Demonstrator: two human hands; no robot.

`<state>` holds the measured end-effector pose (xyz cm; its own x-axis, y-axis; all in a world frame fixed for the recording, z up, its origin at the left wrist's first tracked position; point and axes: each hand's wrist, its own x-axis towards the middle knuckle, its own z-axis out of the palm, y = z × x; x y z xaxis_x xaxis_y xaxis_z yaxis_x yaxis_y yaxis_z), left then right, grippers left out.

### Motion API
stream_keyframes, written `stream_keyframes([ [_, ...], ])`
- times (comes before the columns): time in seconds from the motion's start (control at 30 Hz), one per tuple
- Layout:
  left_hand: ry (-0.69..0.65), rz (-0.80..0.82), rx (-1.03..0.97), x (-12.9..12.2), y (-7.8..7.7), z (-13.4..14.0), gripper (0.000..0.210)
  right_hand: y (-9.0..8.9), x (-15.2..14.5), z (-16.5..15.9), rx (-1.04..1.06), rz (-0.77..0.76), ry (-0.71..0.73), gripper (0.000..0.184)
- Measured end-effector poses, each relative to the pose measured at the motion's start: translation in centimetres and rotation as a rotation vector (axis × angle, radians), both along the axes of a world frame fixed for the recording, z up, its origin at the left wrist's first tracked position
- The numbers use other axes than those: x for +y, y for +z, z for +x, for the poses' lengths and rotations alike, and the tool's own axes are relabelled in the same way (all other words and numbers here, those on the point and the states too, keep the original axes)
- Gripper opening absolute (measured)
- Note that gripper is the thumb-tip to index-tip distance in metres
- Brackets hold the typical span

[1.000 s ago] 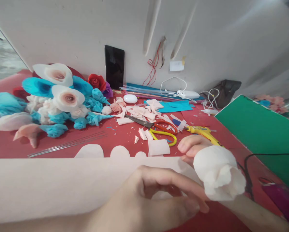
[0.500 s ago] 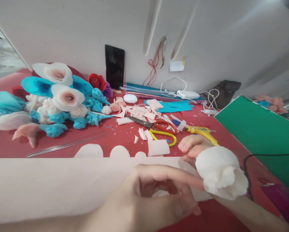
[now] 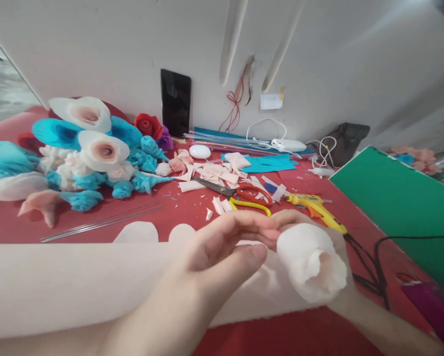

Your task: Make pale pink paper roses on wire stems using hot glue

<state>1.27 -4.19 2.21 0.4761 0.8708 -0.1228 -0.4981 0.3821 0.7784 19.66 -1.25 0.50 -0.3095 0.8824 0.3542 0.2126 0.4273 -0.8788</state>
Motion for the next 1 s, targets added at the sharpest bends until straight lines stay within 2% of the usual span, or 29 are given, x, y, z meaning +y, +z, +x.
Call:
stream_keyframes([
  [0.13, 0.004, 0.027, 0.016, 0.1, 0.1, -0.3, 0.009, 0.8, 0.2, -0.6, 0.067, -0.006, -0.012, 0.024],
  [0.33, -0.076, 0.024, 0.072, -0.1, 0.4, -0.6, 0.01, 0.4, 0.1, -0.6, 0.101, 0.048, -0.018, 0.03],
  [0.53, -0.099, -0.041, 0.096, 0.1, 0.8, -0.2, 0.01, 1.1, 0.0, -0.4, -0.035, 0.142, 0.038, 0.003],
  [0.7, -0.161, -0.117, -0.016, 0.3, 1.0, -0.2, 0.001, 1.4, -0.1, -0.7, -0.069, 0.263, 0.057, 0.013],
  [0.8, -0.165, -0.077, -0.014, 0.5, 0.9, -0.4, 0.004, 1.6, -0.1, -0.8, -0.108, 0.3, 0.078, 0.012],
  [0.93, -0.099, -0.018, 0.05, 0.7, 1.1, -0.4, 0.003, 1.8, 0.0, -0.7, -0.125, 0.295, 0.093, 0.013],
  [1.0, -0.045, -0.054, 0.127, 0.7, 1.3, -0.5, 0.006, 1.7, 0.1, -0.5, -0.11, 0.28, 0.102, 0.015],
])
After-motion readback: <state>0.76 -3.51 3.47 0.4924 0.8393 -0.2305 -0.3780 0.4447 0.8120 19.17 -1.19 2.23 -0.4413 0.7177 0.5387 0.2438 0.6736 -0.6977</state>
